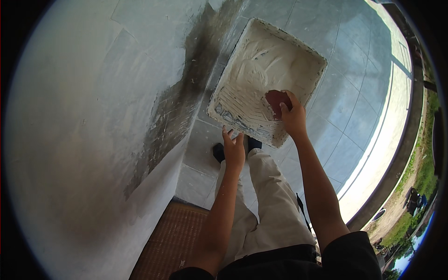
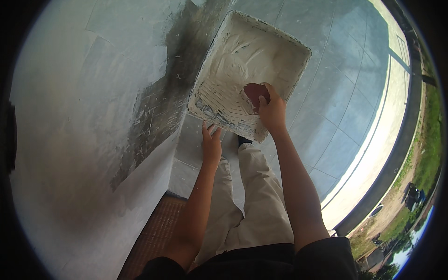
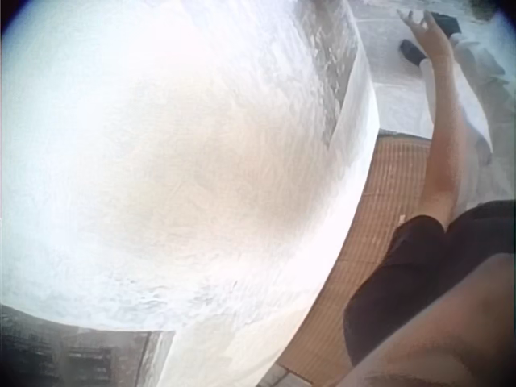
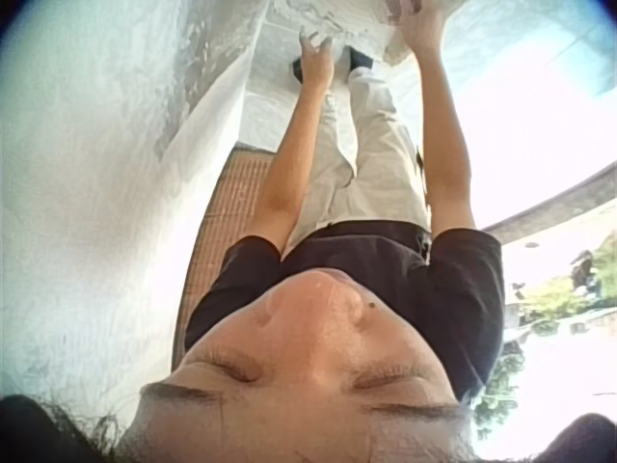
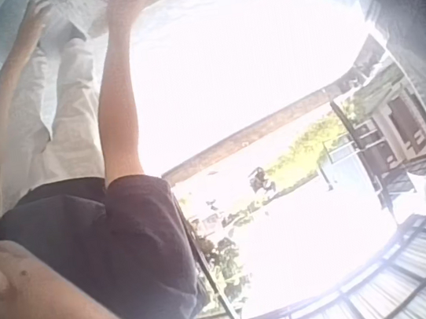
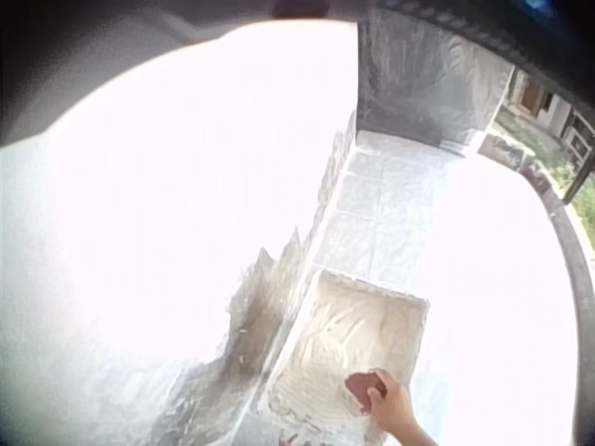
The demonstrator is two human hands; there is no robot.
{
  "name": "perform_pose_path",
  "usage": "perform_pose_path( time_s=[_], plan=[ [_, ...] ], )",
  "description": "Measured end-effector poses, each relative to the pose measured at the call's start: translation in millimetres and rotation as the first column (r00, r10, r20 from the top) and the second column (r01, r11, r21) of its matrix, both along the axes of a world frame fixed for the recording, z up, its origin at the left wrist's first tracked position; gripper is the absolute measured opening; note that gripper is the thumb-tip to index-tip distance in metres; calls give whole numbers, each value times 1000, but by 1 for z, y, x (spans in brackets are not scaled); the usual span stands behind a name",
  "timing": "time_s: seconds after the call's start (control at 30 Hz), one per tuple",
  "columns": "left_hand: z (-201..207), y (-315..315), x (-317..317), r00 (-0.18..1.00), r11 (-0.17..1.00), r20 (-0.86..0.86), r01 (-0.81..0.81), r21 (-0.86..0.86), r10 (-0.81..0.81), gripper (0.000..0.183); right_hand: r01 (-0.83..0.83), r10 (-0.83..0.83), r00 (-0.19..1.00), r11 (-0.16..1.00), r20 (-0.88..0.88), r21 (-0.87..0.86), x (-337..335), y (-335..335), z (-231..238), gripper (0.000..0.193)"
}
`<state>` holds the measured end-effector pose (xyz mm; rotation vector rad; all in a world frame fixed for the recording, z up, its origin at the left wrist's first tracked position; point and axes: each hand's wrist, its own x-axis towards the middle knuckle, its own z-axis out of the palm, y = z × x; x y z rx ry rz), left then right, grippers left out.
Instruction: The person applies wall putty from a bucket onto an exterior wall, then smooths it with a putty knife.
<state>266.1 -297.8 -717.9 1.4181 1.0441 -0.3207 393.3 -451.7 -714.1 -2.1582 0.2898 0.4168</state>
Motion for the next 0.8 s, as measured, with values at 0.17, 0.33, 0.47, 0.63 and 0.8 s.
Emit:
perform_pose_path(
  time_s=[0.17, 0.33, 0.47, 0.63, 0.8],
  plan=[
    [-3, -3, 0, 1000, 1000, -1, 3, -16, -3, 72, 24, 21, 985, 967, 171, -252, -37, -18, 0, 35],
    [-3, -6, 1, 999, 1000, 32, -6, -27, 7, 72, 125, -88, 986, 949, 139, -291, -52, -4, -2, 35],
    [0, -4, 5, 1000, 999, 15, -14, -34, 14, 71, 196, -167, 978, 940, 127, -278, -51, 16, -4, 38],
    [1, -1, 5, 1000, 999, 12, -29, -37, 29, 71, 234, -189, 965, 931, 181, -279, -52, 39, -14, 38],
    [-1, 2, 2, 1000, 1000, 20, -7, -19, 8, 71, 290, -270, 955, 932, 121, -216, -48, 59, -25, 39]
  ],
)
